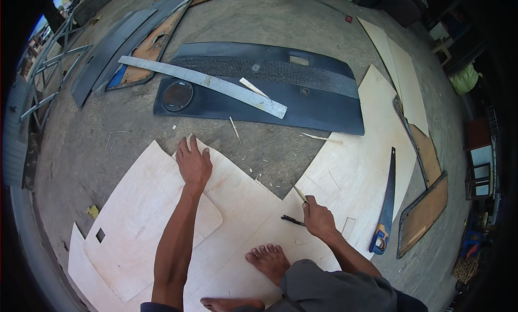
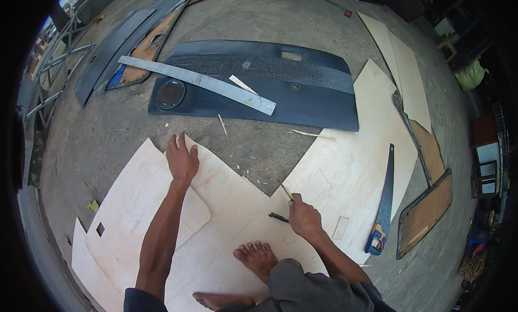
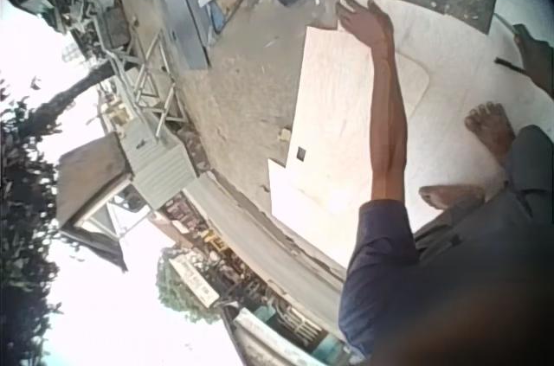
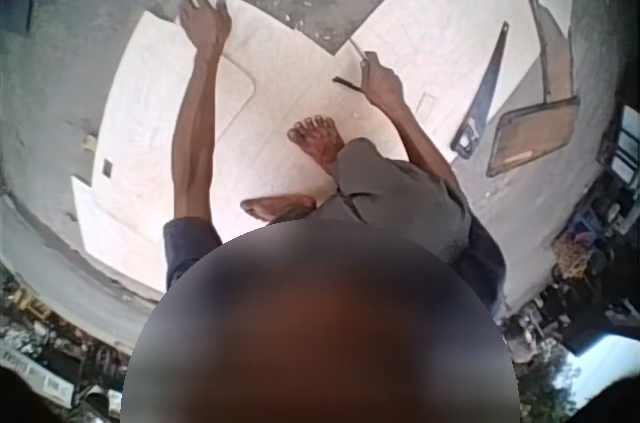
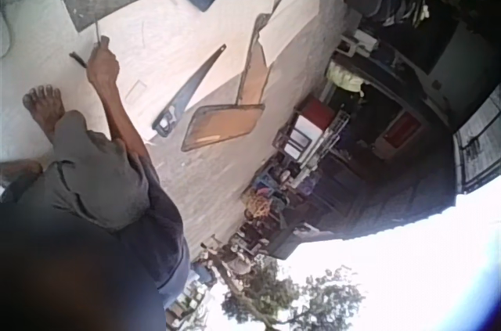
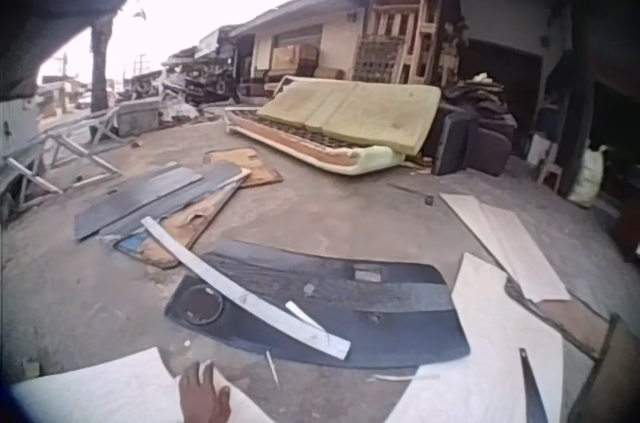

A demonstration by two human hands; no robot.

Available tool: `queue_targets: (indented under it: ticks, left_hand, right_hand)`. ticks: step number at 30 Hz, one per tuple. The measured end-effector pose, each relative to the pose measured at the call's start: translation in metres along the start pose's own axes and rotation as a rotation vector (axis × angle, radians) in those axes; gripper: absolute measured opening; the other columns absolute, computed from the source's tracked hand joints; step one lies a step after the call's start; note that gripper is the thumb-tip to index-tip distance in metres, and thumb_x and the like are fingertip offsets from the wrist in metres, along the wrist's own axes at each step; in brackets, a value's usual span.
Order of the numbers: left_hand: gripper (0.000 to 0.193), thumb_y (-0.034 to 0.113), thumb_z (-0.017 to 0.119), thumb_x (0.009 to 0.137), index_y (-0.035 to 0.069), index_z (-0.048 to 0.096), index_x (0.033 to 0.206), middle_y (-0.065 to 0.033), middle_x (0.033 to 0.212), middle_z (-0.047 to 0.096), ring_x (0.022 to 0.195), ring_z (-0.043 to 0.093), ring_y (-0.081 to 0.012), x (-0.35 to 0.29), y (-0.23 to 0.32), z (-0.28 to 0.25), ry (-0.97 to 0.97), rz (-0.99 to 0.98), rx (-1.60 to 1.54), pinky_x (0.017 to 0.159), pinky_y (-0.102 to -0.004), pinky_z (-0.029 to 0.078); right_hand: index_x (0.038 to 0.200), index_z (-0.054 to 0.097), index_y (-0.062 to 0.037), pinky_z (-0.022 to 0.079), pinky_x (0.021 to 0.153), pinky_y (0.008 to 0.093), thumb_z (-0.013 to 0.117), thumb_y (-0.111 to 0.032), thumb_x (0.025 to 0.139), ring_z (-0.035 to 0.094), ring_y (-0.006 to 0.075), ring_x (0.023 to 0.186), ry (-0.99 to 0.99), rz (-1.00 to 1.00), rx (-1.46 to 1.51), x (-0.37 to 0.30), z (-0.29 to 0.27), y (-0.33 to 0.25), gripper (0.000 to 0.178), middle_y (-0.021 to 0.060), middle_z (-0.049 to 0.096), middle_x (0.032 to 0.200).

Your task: Cutting and marking a piece of plywood using a utility knife and a marker to fit a car door panel.

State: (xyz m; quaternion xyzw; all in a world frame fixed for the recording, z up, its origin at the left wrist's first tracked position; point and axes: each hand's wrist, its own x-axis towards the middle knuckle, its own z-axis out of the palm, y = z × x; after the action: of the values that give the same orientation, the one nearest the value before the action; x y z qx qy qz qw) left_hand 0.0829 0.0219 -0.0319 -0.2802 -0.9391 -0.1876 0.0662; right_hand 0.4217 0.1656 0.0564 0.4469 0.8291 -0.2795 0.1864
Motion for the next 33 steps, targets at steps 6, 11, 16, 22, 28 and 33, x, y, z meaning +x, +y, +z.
queue_targets:
  ticks: [6,11,16,22,28,33]
  left_hand:
    - [0.048,0.026,0.066,0.095,0.004,0.057,0.137,-0.0172,0.146,0.052,0.146,0.039,-0.0338,-0.104,0.085,-0.004,-0.493,0.572,-0.178,0.125,-0.0536,0.024]
    - [0.038,0.024,0.065,0.095,0.003,0.062,0.126,-0.0142,0.135,0.059,0.137,0.048,-0.0315,-0.084,0.108,-0.014,-0.634,0.535,-0.097,0.123,-0.0541,0.026]
    - [0.025,0.012,0.063,0.090,0.002,0.068,0.112,-0.0148,0.122,0.063,0.122,0.057,-0.0310,-0.070,0.118,-0.002,-0.727,0.643,-0.048,0.113,-0.0501,0.038]
    - [0.022,0.009,0.059,0.085,0.000,0.067,0.104,-0.0174,0.106,0.067,0.113,0.059,-0.0305,-0.121,0.149,-0.045,-0.577,0.752,-0.086,0.098,-0.0472,0.044]
    - [0.014,0.013,0.059,0.083,0.002,0.065,0.089,-0.0182,0.090,0.071,0.092,0.068,-0.0316,-0.168,0.149,-0.073,-0.764,0.394,-0.054,0.084,-0.0450,0.045]
    - [0.033,0.034,0.064,0.092,0.004,0.068,0.102,-0.0156,0.096,0.073,0.098,0.070,-0.0336,-0.199,0.169,-0.103,-1.205,0.473,-0.139,0.094,-0.0479,0.045]
  right_hand:
    - [0.126,0.052,-0.0033,0.054,0.075,0.0590,0.048,-0.027,0.105,0.071,0.0478,0.082,0.092,0.000,-0.028,0.008,0.012,0.032,0.032,0.0273,0.072,0.087]
    - [0.124,0.054,-0.0035,0.054,0.074,0.0585,0.049,-0.028,0.105,0.071,0.0474,0.081,0.103,-0.037,-0.011,0.000,0.006,0.017,0.031,0.0273,0.071,0.085]
    - [0.125,0.055,-0.0041,0.053,0.072,0.0587,0.050,-0.028,0.105,0.069,0.0486,0.078,0.103,-0.067,0.022,-0.001,0.011,0.015,0.032,0.0285,0.070,0.081]
    - [0.122,0.056,-0.0037,0.054,0.072,0.0581,0.050,-0.028,0.105,0.070,0.0471,0.079,0.130,-0.054,0.023,0.000,0.009,0.018,0.031,0.0266,0.071,0.083]
    - [0.124,0.055,-0.0043,0.054,0.073,0.0585,0.048,-0.029,0.105,0.070,0.0473,0.080,0.110,-0.046,0.042,0.001,0.002,0.017,0.032,0.0273,0.071,0.084]
    - [0.126,0.054,-0.0051,0.054,0.072,0.0585,0.047,-0.030,0.106,0.070,0.0481,0.079,0.130,-0.082,0.064,0.003,0.015,0.026,0.033,0.0274,0.071,0.083]
